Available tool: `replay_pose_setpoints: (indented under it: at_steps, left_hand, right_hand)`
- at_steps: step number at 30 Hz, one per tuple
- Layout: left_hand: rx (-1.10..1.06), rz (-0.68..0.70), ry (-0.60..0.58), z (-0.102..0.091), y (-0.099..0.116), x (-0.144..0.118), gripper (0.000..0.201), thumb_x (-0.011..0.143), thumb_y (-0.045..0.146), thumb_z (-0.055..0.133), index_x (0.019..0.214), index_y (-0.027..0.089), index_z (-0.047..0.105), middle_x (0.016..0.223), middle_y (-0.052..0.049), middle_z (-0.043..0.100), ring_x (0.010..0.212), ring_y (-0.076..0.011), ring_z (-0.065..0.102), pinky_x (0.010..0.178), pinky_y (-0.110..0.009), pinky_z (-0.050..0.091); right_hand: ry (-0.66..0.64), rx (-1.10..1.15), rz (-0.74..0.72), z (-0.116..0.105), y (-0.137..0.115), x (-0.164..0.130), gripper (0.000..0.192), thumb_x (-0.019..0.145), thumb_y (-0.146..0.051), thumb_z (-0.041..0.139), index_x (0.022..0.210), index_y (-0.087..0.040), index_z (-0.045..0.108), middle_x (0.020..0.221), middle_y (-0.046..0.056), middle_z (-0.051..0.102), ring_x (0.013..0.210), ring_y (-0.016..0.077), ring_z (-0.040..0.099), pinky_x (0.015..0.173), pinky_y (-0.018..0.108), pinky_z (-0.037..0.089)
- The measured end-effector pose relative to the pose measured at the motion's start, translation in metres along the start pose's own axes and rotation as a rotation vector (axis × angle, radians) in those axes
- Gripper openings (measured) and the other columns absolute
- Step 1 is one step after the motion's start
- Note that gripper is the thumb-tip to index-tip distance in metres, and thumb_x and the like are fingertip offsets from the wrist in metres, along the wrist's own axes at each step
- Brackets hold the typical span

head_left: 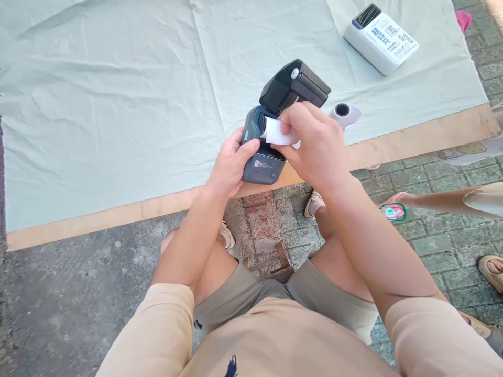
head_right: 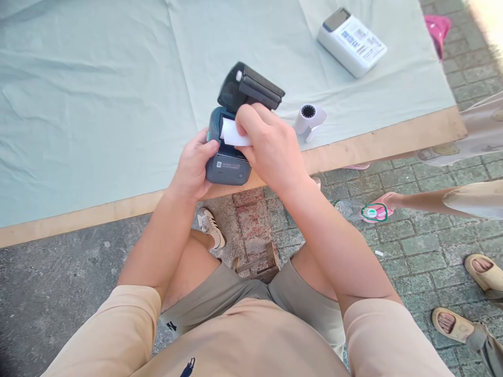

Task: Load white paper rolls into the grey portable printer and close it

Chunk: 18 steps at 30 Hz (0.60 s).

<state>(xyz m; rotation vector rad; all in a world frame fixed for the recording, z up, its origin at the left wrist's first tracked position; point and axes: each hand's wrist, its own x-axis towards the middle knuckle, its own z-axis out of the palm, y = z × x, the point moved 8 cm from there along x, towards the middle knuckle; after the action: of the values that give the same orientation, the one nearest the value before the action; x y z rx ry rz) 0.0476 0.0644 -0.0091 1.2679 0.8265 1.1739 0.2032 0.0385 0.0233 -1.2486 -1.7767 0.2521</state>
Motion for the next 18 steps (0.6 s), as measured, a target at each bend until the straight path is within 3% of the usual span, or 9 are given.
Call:
replay_pose_setpoints:
  at_steps: [6, 12, 18]
  left_hand:
    - [-0.028, -0.021, 0.051, -0.0088, -0.0066, 0.0033, 0.037, 0.081, 0.045, 0.083, 0.100, 0.016, 0.068, 0.083, -0.002, 0.066, 0.065, -0.0102, 0.063, 0.059, -0.021, 0.055]
    - [-0.048, -0.023, 0.051, -0.0077, -0.0094, 0.0021, 0.042, 0.080, 0.049, 0.085, 0.099, 0.016, 0.068, 0.079, -0.001, 0.065, 0.062, -0.0109, 0.062, 0.056, -0.023, 0.055]
    - [-0.011, -0.001, 0.039, -0.0033, -0.0049, 0.0000, 0.044, 0.080, 0.052, 0.085, 0.099, 0.016, 0.069, 0.082, -0.001, 0.066, 0.064, -0.0094, 0.063, 0.057, -0.020, 0.055]
  right_hand:
    - [-0.011, -0.028, 0.082, 0.0003, -0.0022, -0.0003, 0.012, 0.096, -0.026, 0.061, 0.091, -0.019, 0.052, 0.116, 0.009, 0.059, 0.092, 0.0198, 0.053, 0.078, 0.033, 0.046]
    - [0.104, -0.057, 0.011, -0.0076, -0.0052, -0.0003, 0.006, 0.094, -0.014, 0.053, 0.091, -0.020, 0.053, 0.112, 0.008, 0.060, 0.090, 0.0183, 0.053, 0.074, 0.030, 0.045]
    - [0.042, -0.106, 0.021, -0.0023, -0.0016, 0.0013, 0.010, 0.089, -0.019, 0.058, 0.099, -0.022, 0.055, 0.110, 0.007, 0.061, 0.087, 0.0202, 0.054, 0.069, 0.032, 0.040]
